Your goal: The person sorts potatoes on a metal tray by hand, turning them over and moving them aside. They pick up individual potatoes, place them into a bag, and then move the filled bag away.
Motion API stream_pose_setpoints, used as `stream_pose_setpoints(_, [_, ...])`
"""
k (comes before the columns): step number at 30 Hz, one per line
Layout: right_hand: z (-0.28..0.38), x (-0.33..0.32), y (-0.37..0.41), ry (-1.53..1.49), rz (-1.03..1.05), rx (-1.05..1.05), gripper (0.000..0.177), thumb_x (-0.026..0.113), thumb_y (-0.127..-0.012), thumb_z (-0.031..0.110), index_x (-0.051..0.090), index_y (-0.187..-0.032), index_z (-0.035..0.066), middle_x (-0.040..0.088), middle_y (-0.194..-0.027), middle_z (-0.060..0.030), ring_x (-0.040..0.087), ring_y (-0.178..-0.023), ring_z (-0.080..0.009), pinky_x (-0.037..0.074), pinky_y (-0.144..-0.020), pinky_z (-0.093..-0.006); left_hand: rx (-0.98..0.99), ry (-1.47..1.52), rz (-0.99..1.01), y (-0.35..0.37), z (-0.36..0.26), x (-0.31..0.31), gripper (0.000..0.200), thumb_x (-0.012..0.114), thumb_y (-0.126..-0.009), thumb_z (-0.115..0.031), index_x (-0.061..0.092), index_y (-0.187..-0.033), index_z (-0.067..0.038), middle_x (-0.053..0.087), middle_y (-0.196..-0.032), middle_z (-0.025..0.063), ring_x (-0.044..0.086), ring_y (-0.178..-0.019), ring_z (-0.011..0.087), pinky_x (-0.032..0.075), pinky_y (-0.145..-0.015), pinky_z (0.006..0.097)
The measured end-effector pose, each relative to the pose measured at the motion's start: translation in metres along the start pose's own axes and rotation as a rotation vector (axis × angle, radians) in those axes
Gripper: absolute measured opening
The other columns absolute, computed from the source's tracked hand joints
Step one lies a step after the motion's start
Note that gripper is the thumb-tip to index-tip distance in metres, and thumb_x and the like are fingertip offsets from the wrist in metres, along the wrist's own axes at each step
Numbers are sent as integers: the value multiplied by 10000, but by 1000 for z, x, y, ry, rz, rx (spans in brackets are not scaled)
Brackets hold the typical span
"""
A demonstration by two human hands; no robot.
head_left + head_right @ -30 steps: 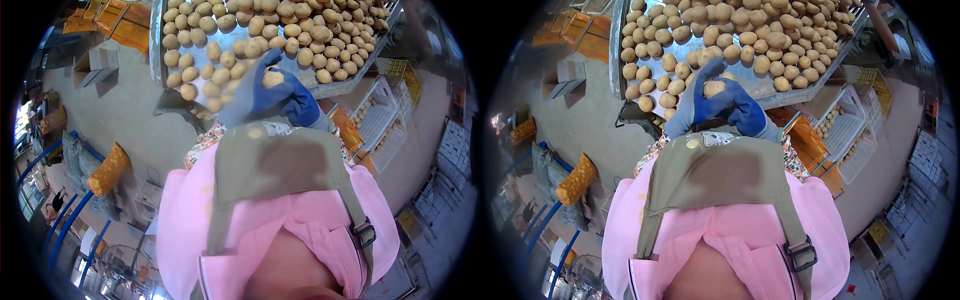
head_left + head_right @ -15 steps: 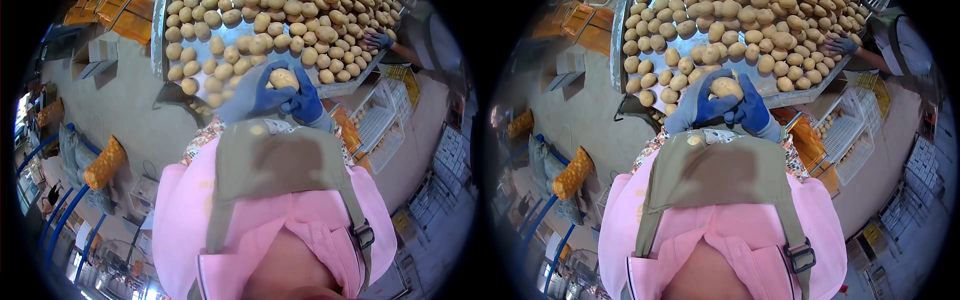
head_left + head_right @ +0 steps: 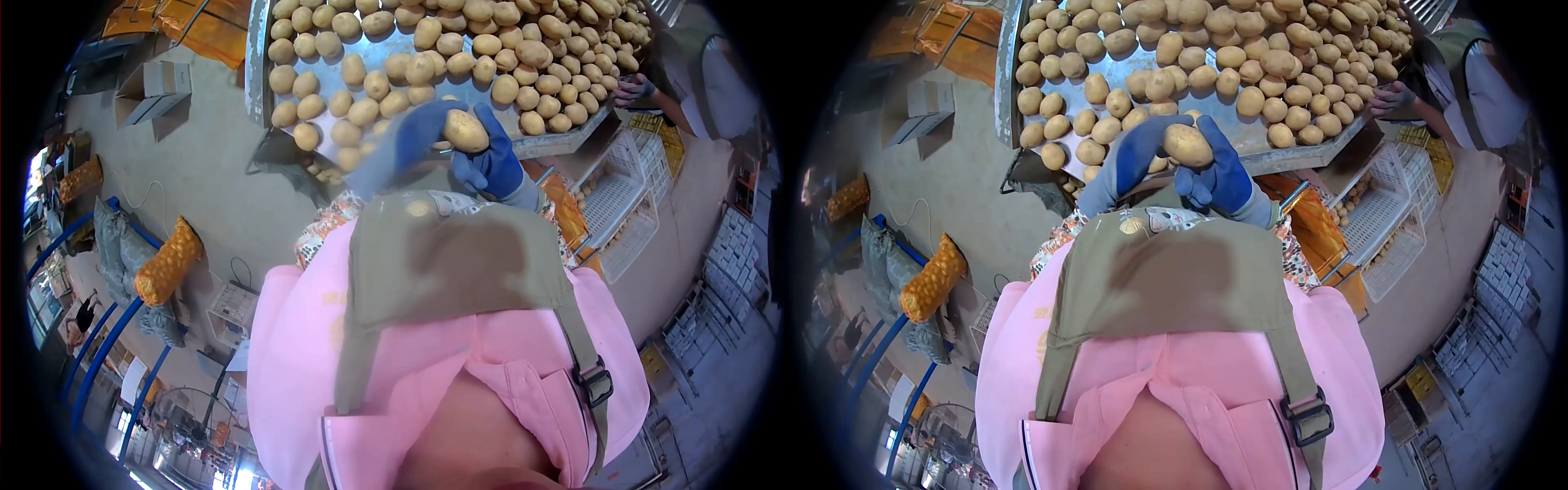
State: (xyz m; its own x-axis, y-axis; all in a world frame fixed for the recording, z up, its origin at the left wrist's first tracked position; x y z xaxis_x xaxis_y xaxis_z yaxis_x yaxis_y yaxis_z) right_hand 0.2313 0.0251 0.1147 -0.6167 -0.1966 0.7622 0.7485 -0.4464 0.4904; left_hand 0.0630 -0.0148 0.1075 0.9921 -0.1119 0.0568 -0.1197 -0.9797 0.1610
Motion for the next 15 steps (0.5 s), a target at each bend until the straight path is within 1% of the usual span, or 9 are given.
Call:
stream_pose_setpoints(3, [5,7,0,94,-161,62,541,339,-982,556,563,-1132,87,612,-625,-98,470,-370,-116,379,-361,-211,-276,170,-21,2,-53,11,397,555,-949,-250,545,-1273,-22,644,-1054,87,606,-974,139,491,-870,295])
stream_pose_setpoints(5, [4,3,0,84,-142,72,541,333,-984,556,550,-1157,92,615,-635,-92,479,-379,-110,388,-369,-208,-265,200,-8,1,-45,9,435,581,-933,-271,537,-1290,-24,643,-1046,78,604,-970,133,494,-863,303])
stream_pose_setpoints(7, [-1,-2,-1,72,-124,81,542,327,-986,556,538,-1182,97,617,-645,-87,487,-388,-104,396,-376,-205,-322,551,-29,1,-34,8,403,612,-890,-178,528,-1233,16,651,-978,124,676,-800,174,541,-697,295])
stream_pose_setpoints(8, [-4,-4,-2,82,-97,62,550,326,-984,561,540,-1182,93,617,-649,-82,495,-401,-99,402,-386,-200,-322,551,-29,0,-15,7,403,612,-890,-178,528,-1233,16,651,-978,124,676,-800,174,541,-697,295])
stream_pose_setpoints(10, [-5,5,-3,93,-70,42,559,326,-983,566,541,-1181,90,617,-654,-77,504,-413,-93,407,-395,-194,157,46,-32,-6,14,3,382,601,-901,-153,526,-1243,-1,624,-1095,117,642,-958,181,529,-810,298])
stream_pose_setpoints(11, [-2,16,0,328,-105,-112,573,322,-978,578,542,-1175,87,621,-674,-72,518,-436,-92,415,-408,-191,157,46,-33,-3,17,4,382,601,-901,-153,526,-1243,-1,624,-1095,117,642,-958,181,529,-810,298])
stream_pose_setpoints(13, [2,21,1,562,-138,-267,587,318,-974,590,542,-1170,84,626,-694,-68,532,-460,-90,422,-421,-187,-247,446,-93,5,2,6,386,482,-989,-275,538,-1287,-36,591,-1173,104,571,-1069,142,466,-918,277])
stream_pose_setpoints(14, [2,17,-1,417,-139,-129,602,305,-971,602,548,-1157,84,632,-720,-65,545,-486,-90,425,-429,-187,-248,446,-94,5,1,4,386,482,-989,-275,538,-1287,-36,591,-1173,104,571,-1069,142,466,-918,277])
stream_pose_setpoints(15, [1,14,-1,272,-140,7,617,291,-968,613,554,-1144,83,637,-745,-63,558,-513,-89,428,-437,-186,-37,204,-56,5,0,1,391,449,-1000,-283,536,-1287,-33,586,-1187,108,570,-1080,145,468,-919,281])
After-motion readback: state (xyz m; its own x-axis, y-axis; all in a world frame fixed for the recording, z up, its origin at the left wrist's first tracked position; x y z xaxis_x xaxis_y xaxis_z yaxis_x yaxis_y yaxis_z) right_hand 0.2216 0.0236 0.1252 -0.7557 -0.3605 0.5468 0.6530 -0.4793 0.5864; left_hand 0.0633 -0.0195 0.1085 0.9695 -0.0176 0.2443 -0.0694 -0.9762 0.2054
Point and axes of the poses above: each hand's wrist, its own y-axis away from the middle knuckle, its own x-axis out of the palm, z = x × y, the point moved 1 cm from there along -y, towards the middle knuckle
